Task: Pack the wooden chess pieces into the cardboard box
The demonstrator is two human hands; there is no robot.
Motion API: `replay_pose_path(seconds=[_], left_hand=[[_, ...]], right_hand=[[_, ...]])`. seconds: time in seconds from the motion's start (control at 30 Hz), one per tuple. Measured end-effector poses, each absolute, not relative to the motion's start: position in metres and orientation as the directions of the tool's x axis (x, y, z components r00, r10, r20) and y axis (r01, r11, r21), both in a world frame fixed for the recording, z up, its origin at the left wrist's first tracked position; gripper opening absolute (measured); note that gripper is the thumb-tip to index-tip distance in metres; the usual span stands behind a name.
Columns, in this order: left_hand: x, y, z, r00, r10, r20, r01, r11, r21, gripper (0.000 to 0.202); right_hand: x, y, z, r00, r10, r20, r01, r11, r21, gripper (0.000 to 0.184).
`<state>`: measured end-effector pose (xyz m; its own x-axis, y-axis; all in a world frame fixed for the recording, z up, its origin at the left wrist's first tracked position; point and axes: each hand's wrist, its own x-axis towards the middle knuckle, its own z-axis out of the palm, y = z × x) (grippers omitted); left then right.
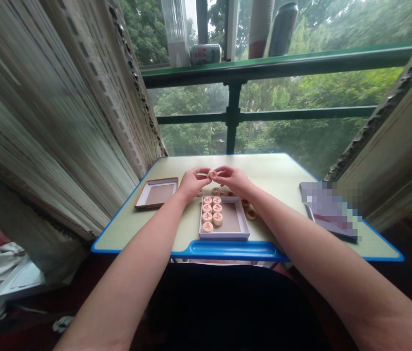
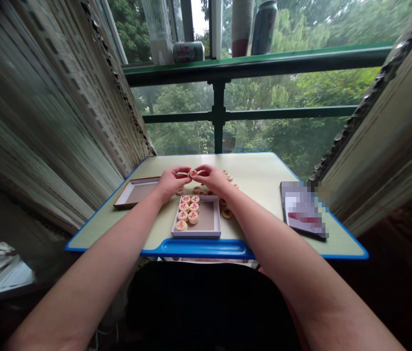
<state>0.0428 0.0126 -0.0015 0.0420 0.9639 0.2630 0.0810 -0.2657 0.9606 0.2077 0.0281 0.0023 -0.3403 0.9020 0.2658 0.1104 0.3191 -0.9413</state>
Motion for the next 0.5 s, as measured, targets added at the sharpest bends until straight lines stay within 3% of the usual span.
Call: replay_pose_path(seconds=[0.23, 0.5], left_hand=[[0.0441, 0.0082, 0.0025, 0.06, 0.973, 0.225, 0.025, -0.227, 0.974, 0.038], [0.0442, 0.0089, 0.0052, 0.007, 0.98, 0.2, -0.002, -0.2, 0.98, 0.03]], right_hand=[[0.2089, 0.0235, 0.0071, -0.317, 0.851, 0.419, 0.302, 0.51, -0.806, 0.032], [0.2091, 0.0213, 0.0082, -0.305, 0.839, 0.45, 0.388, 0.541, -0.746, 0.03]])
